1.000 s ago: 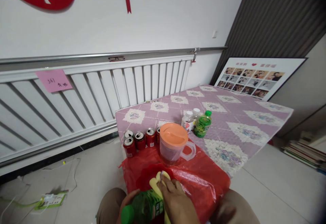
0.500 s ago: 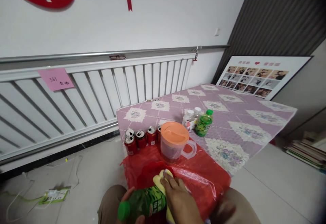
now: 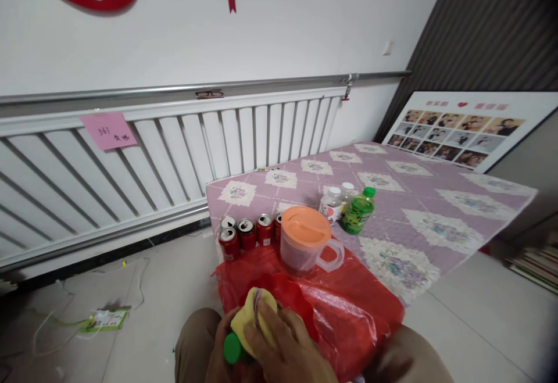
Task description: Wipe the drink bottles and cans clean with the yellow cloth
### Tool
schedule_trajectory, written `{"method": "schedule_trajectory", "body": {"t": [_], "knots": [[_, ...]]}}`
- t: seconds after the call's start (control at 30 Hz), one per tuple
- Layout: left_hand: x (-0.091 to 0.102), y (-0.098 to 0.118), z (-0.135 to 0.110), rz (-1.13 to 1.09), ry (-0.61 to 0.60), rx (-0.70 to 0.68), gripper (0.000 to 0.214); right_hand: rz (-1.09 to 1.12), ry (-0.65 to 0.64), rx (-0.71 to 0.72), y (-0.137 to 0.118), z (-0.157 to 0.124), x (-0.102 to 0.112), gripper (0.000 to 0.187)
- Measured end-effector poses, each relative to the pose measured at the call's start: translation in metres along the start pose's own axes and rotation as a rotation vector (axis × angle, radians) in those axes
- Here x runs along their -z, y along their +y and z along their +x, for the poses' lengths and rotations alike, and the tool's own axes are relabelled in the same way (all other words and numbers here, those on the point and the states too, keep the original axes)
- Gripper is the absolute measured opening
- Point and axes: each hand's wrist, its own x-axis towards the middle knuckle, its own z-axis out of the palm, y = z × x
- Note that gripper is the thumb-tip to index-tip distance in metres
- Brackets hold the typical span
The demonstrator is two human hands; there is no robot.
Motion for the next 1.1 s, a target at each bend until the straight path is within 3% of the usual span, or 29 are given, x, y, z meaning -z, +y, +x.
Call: {"method": "schedule_trajectory", "body": {"t": [0.13,0.3,0.43,0.57,0.73,0.83,0.93,1.0,1.07,1.1], "knots": [[0.001,-0.009,-0.003,-0.137,0.006,-0.031,0.055,-0.024,-0.029,-0.035,0.001,0.007,-0.005,0.064],[0.007,-0.023,-0.005,-0.049,-0.049,-0.116,0.061,-0.012,-0.138,-0.297,0.019,0.016,-0.009,0.071],[0.006,-0.031,-0.007,-0.101,-0.093,-0.136,0.059,-0.022,-0.177,-0.397,0.035,0.017,-0.017,0.069],[0.007,-0.027,-0.006,-0.112,-0.087,-0.127,0.060,0.006,-0.143,-0.346,0.029,0.016,-0.009,0.065],[0.011,-0.021,-0.006,-0.069,-0.087,-0.057,0.061,0.099,-0.080,-0.124,0.001,0.013,0.017,0.062],[0.007,-0.043,-0.008,-0.169,-0.107,-0.025,0.060,0.068,-0.106,-0.107,-0.006,0.015,0.021,0.060],[-0.003,-0.084,-0.008,-0.305,-0.098,-0.077,0.070,-0.035,-0.133,-0.185,-0.001,0.019,0.015,0.066],[-0.008,-0.107,-0.004,-0.387,-0.109,-0.095,0.063,-0.078,-0.131,-0.195,0.005,0.019,0.009,0.067],[-0.010,-0.116,0.004,-0.450,-0.089,-0.094,0.050,-0.076,-0.113,-0.183,0.009,0.016,0.002,0.066],[-0.009,-0.114,0.009,-0.438,-0.155,-0.075,0.048,-0.061,-0.102,-0.178,0.011,0.014,0.000,0.065]]}}
